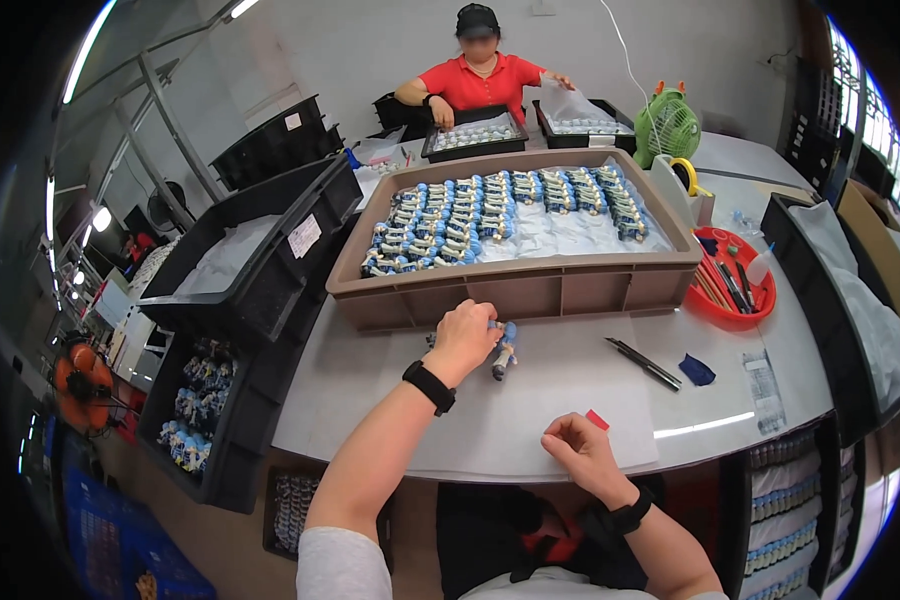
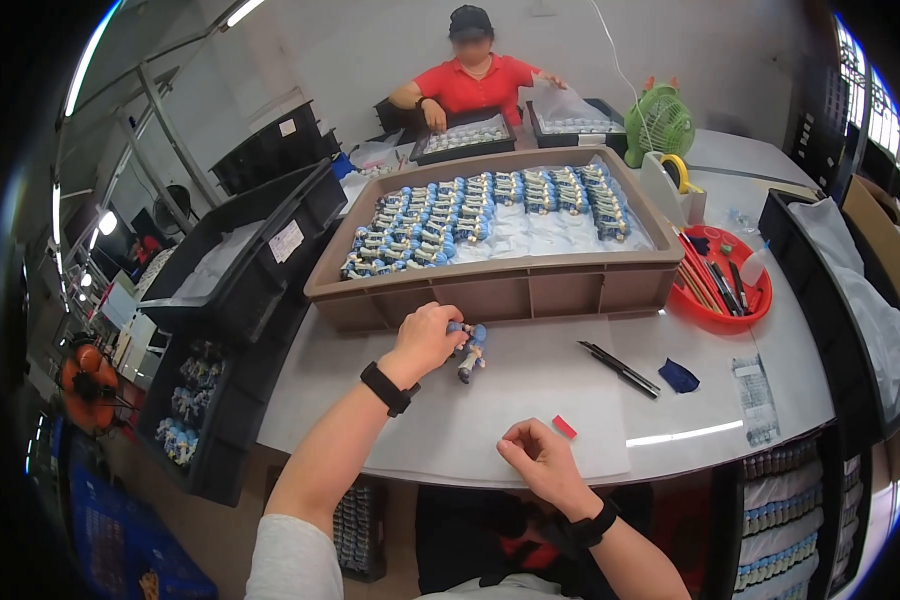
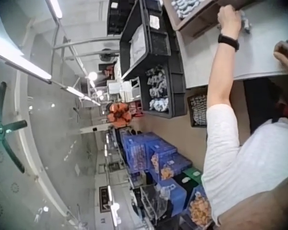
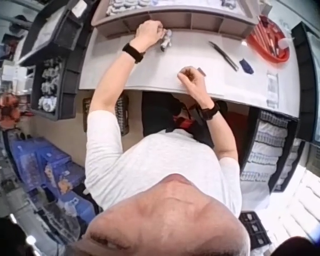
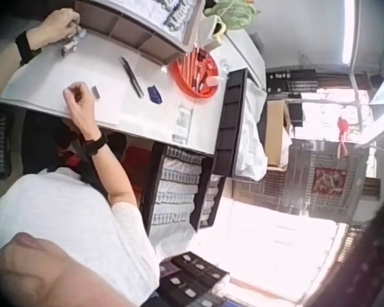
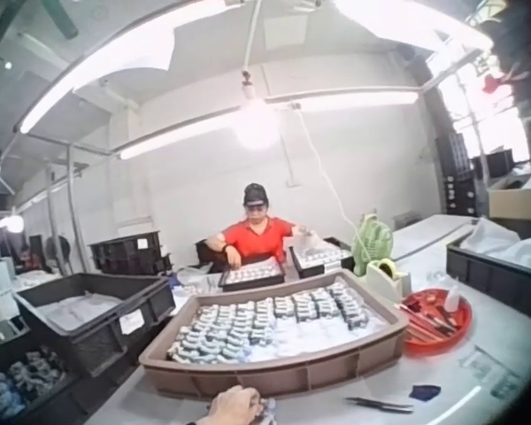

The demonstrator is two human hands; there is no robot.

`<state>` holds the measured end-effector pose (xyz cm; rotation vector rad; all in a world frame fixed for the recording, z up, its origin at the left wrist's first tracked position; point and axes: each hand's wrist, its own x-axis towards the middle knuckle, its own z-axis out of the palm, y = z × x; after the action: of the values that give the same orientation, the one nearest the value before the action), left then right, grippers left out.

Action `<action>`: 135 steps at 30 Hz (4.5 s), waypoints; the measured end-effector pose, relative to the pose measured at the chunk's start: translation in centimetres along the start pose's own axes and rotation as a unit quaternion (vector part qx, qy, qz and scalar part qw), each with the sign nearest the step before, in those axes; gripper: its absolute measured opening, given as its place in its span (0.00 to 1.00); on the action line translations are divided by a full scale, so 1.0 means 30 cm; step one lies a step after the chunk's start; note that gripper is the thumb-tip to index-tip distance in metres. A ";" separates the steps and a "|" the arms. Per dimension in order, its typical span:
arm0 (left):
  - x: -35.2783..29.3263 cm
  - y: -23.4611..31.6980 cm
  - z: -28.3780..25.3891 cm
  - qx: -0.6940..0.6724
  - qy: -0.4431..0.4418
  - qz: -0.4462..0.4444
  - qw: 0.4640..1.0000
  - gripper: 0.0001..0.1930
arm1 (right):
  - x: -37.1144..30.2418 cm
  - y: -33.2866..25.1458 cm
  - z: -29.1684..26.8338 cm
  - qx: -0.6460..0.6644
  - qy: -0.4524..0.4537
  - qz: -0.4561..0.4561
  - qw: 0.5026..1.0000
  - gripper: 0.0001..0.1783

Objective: The recorder is assembling and inspecting small blue figurines at a factory workstation, using adhesive and hand tools.

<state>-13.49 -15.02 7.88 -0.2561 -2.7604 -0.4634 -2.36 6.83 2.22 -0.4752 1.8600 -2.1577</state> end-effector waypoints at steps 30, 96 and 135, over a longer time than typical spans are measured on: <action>-0.444 0.242 0.167 -0.696 0.054 -0.201 0.688 0.13 | -0.005 0.043 -0.052 0.073 0.050 -0.056 0.994 0.24; -0.447 0.394 0.184 -0.295 0.097 -0.043 0.950 0.11 | -1.292 0.132 -1.232 -0.315 0.775 0.049 0.546 0.09; -0.442 0.398 0.230 -0.214 0.114 0.043 0.969 0.10 | -2.246 0.025 -0.817 -0.351 0.791 0.433 0.253 0.31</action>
<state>-0.43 -3.12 0.52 -0.3952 -2.3897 -0.9970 49.38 55.58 -7.12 2.8317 2.1610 -0.1374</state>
